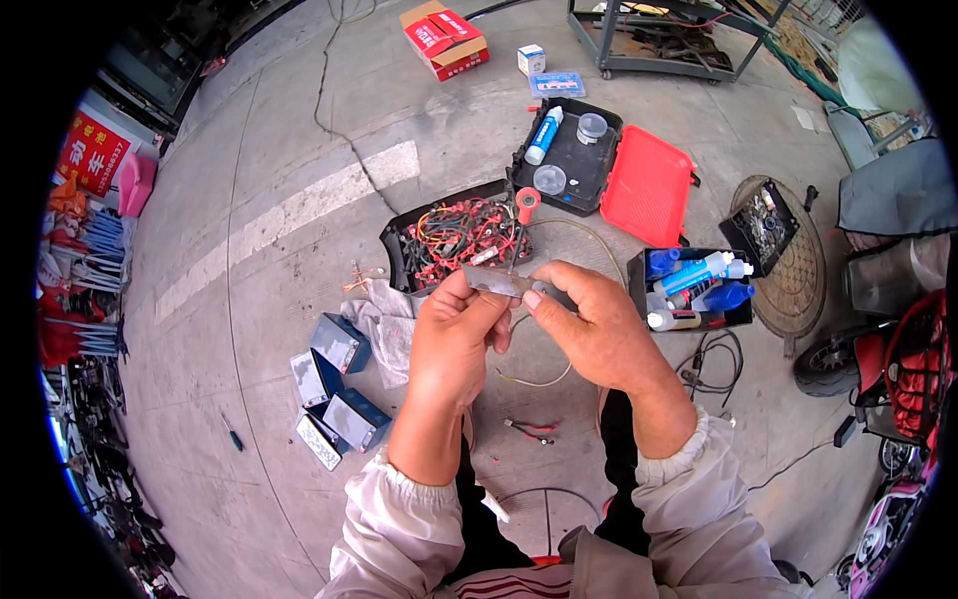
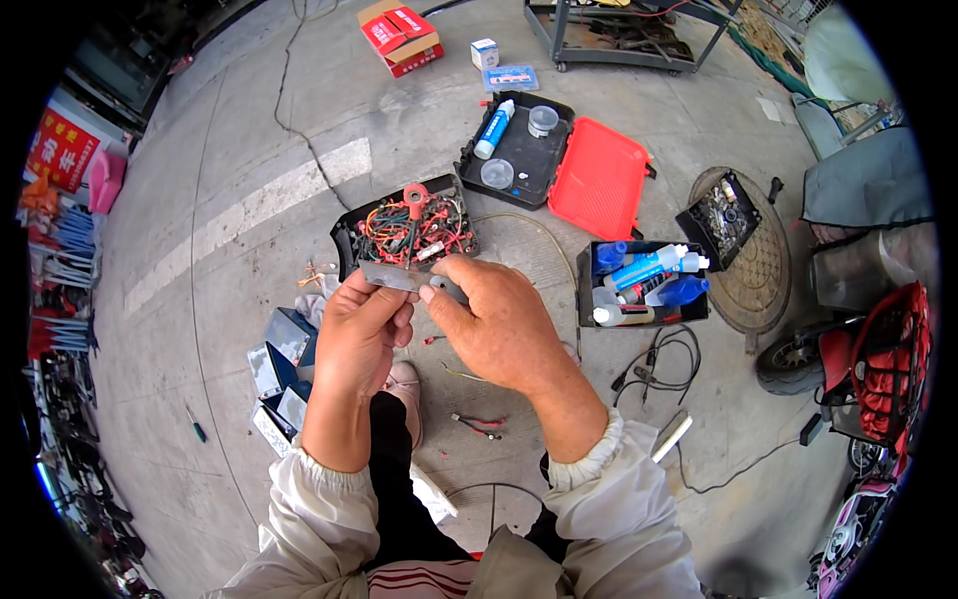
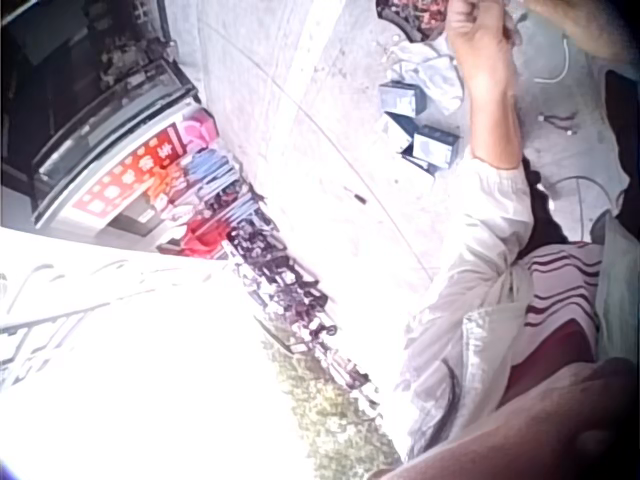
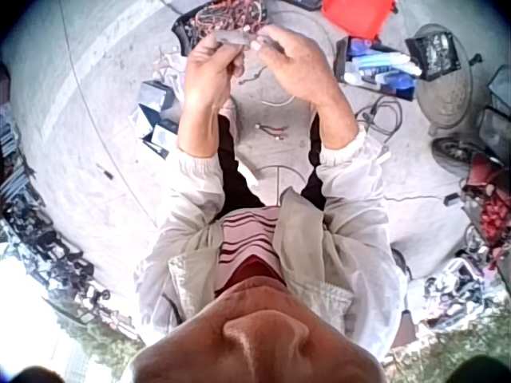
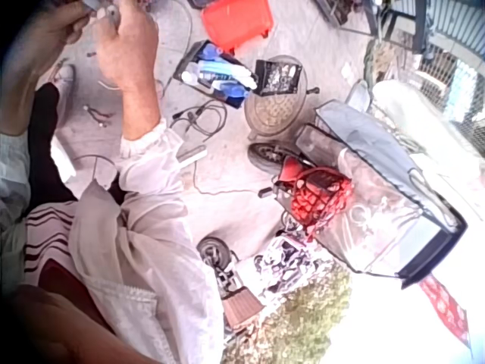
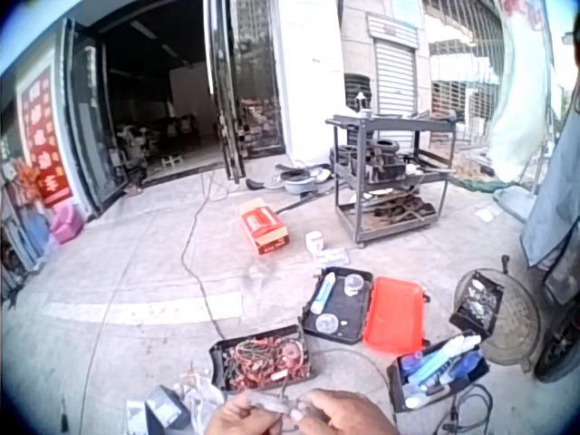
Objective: The person sits and handles multiple colored wires, stripping insulation, twisting conductors, and attaching connectors. They repeatedly pick up wire segments, strip ends, and join pieces using small tools and connectors.
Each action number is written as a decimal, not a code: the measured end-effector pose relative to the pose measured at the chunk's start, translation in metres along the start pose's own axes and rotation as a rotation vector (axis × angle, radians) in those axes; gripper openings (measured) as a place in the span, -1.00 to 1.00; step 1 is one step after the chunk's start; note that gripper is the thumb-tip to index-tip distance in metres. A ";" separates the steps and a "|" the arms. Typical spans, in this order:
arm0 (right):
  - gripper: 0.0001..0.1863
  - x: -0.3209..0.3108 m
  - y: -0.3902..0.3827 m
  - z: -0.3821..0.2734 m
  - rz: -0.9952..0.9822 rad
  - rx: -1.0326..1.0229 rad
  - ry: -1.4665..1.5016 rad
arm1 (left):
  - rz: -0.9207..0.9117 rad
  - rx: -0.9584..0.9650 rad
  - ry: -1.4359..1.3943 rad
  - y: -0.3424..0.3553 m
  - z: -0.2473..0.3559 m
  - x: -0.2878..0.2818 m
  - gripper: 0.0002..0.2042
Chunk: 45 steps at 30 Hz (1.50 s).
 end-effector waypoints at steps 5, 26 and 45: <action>-0.70 -0.003 -0.001 -0.003 -0.049 0.126 0.090 | 0.017 0.028 0.029 -0.001 0.001 -0.002 -0.96; -0.78 -0.028 0.002 0.007 0.076 0.195 0.254 | -0.048 -0.002 0.177 -0.011 0.001 0.000 -0.90; -0.78 -0.010 -0.007 -0.013 -0.120 0.193 0.270 | -0.057 0.033 0.064 -0.014 -0.005 -0.001 -0.93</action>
Point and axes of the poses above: each hand's wrist, its own y-axis towards the middle knuckle, its own x-axis out of the palm, z = x × y, the point moved 1 cm from there along y, towards the middle knuckle, and after that the axes turned 4 degrees about -x, right-handed, at the moved point
